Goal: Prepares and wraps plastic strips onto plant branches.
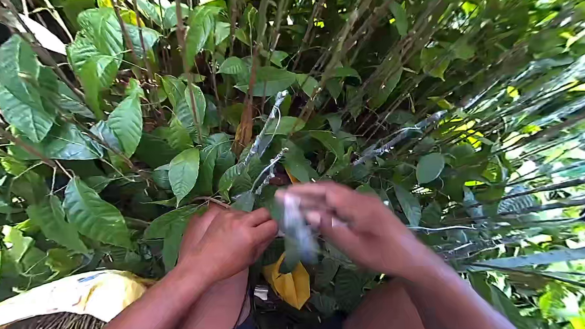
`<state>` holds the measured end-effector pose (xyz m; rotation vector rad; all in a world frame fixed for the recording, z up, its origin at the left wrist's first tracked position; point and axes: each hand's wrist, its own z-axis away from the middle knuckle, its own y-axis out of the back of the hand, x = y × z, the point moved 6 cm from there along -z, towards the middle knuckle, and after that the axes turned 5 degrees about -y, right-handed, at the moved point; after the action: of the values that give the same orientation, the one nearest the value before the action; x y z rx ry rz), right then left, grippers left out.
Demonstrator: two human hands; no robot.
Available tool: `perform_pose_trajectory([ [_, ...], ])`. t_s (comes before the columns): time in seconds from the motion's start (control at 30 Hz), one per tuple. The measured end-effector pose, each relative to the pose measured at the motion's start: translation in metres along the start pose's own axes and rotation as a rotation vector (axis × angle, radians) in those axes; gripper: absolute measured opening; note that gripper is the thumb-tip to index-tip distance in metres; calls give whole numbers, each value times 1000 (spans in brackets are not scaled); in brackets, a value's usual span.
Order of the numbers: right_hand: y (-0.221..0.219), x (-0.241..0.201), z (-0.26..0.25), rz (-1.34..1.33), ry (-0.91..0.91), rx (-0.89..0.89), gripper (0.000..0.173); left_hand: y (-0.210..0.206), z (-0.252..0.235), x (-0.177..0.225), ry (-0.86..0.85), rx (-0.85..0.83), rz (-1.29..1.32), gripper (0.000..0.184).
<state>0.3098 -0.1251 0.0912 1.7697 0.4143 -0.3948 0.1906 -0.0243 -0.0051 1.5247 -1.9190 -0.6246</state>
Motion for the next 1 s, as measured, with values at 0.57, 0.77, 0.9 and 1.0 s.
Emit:
perform_pose_trajectory([
  [0.57,-80,41,45,-760,-332,-198,26,53,-6,-31,167,201,-16,20],
  [0.77,-95,55,46,-776,-314,-153,15,49,-8,-33,179,180,8,20],
  [0.9,-97,58,56,-725,-221,-44,21,49,-9,-34,210,184,10,22],
  [1.0,-85,41,70,-363,-84,121,19,48,-10,-37,249,200,8,22],
])
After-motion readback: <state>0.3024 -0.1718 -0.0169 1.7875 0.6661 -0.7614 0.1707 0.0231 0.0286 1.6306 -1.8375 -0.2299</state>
